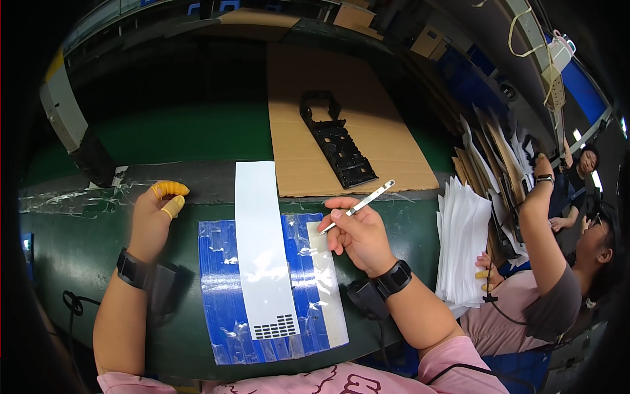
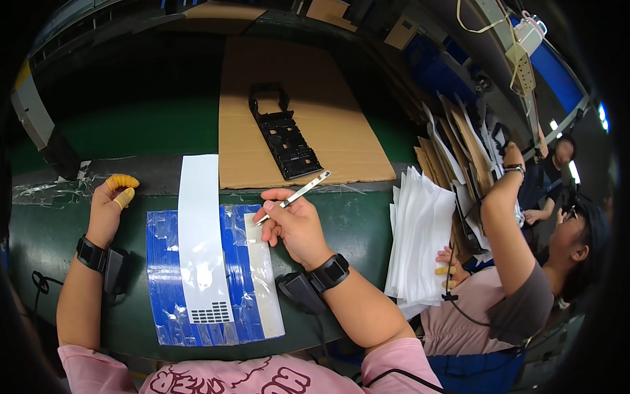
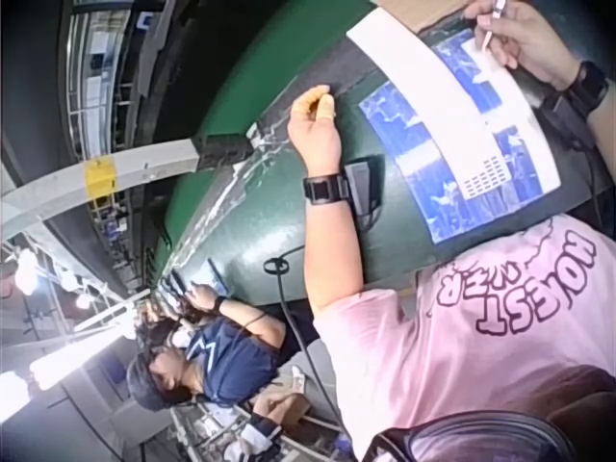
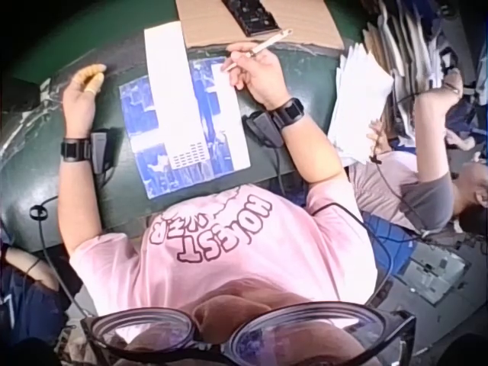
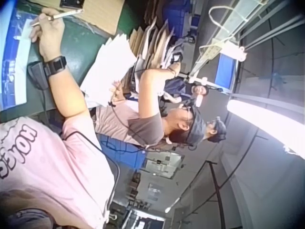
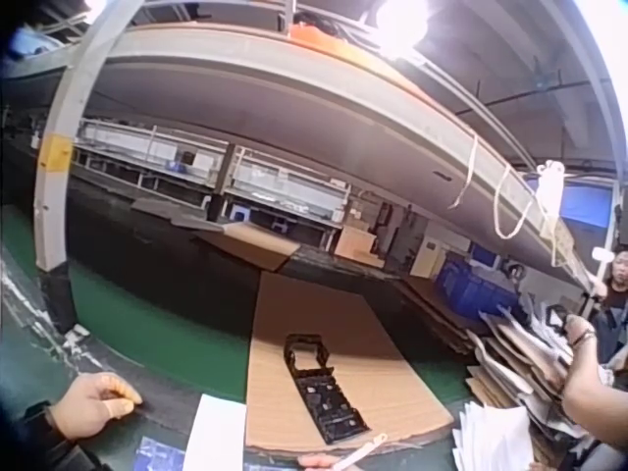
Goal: Assembling a plastic housing using tweezers.
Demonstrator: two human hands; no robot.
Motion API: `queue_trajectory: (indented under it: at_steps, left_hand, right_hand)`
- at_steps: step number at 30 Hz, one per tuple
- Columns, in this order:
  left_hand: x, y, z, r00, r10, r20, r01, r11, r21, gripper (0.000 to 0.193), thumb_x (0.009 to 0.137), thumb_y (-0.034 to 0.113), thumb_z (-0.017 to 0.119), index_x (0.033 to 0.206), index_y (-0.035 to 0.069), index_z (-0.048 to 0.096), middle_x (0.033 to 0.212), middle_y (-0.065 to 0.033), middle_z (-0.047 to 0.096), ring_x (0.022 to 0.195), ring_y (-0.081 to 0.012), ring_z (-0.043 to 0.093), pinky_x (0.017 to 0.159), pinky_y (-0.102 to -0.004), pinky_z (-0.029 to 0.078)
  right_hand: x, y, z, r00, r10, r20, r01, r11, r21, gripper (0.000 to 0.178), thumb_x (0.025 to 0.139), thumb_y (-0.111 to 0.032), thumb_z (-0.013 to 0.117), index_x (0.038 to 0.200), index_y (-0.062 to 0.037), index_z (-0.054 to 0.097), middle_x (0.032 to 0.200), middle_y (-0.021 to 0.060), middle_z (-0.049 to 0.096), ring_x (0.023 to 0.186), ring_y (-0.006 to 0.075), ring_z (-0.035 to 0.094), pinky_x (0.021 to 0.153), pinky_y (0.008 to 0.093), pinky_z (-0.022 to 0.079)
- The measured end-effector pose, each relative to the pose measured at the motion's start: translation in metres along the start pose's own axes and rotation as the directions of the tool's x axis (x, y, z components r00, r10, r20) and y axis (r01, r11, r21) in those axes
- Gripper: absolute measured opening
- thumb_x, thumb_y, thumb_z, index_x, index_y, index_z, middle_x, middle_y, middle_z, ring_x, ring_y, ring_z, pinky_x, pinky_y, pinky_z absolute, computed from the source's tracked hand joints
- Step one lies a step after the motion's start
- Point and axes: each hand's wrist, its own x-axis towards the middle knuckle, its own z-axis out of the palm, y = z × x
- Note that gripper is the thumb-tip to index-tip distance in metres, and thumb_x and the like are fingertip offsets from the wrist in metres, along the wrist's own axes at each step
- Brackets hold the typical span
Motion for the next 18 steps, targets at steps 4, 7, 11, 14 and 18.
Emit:
queue_trajectory:
  at_steps: [4, 7, 11, 14, 18]
  left_hand:
    - [0.000, 0.001, 0.001, 1.000, -0.015, -0.005, 0.015, 1.000, -0.005, 0.013, 0.078, 0.003, 0.055, 0.090, 0.002, 0.061, 0.082, 0.0001, 0.059, 0.073, -0.0061, 0.051, 0.068, -0.0195, 0.040]
    - [0.000, 0.002, -0.002, 1.000, 0.005, 0.022, -0.006, 0.999, 0.052, 0.020, 0.078, 0.003, 0.056, 0.097, 0.002, 0.059, 0.087, -0.0014, 0.058, 0.075, -0.0069, 0.052, 0.068, -0.0200, 0.040]
    - [-0.005, 0.006, -0.001, 0.988, 0.149, -0.043, -0.152, 0.982, -0.107, 0.038, 0.079, 0.007, 0.054, 0.117, 0.004, 0.048, 0.101, -0.0065, 0.056, 0.084, -0.0111, 0.054, 0.072, -0.0220, 0.042]
    - [-0.031, 0.061, -0.013, 0.946, 0.288, -0.147, -0.315, 0.925, -0.211, 0.043, 0.077, 0.015, 0.058, 0.117, 0.003, 0.048, 0.104, -0.0101, 0.055, 0.091, -0.0164, 0.055, 0.079, -0.0261, 0.042]
    - [-0.117, 0.120, -0.064, 0.594, 0.492, 0.637, -0.317, 0.870, -0.377, 0.050, 0.077, 0.029, 0.059, 0.111, -0.006, 0.048, 0.103, -0.0221, 0.056, 0.090, -0.0233, 0.055, 0.067, -0.0301, 0.044]
  right_hand:
    - [0.001, 0.002, -0.003, 1.000, -0.010, 0.003, 0.010, 1.000, 0.005, 0.022, 0.087, -0.007, 0.047, 0.106, 0.0042, 0.046, 0.079, 0.0175, 0.059, 0.049, 0.0145, 0.055, 0.040, 0.0206, 0.041]
    - [0.001, 0.001, -0.003, 1.000, -0.027, 0.001, 0.027, 1.000, 0.008, 0.021, 0.087, -0.008, 0.048, 0.105, 0.0039, 0.046, 0.077, 0.0169, 0.059, 0.048, 0.0145, 0.054, 0.040, 0.0209, 0.041]
    - [-0.001, 0.005, -0.008, 0.999, -0.041, 0.015, 0.041, 0.999, 0.002, 0.018, 0.087, -0.008, 0.049, 0.102, 0.0016, 0.047, 0.076, 0.0158, 0.059, 0.047, 0.0143, 0.054, 0.039, 0.0211, 0.040]
    - [0.004, 0.013, -0.011, 0.998, -0.046, 0.032, 0.045, 0.999, 0.024, 0.016, 0.087, -0.008, 0.049, 0.099, 0.0009, 0.048, 0.076, 0.0157, 0.059, 0.047, 0.0147, 0.055, 0.038, 0.0210, 0.040]
    - [0.002, 0.005, -0.015, 0.996, -0.083, 0.015, 0.080, 0.987, 0.137, 0.014, 0.086, -0.009, 0.049, 0.097, 0.0003, 0.048, 0.075, 0.0165, 0.059, 0.047, 0.0149, 0.055, 0.037, 0.0213, 0.041]
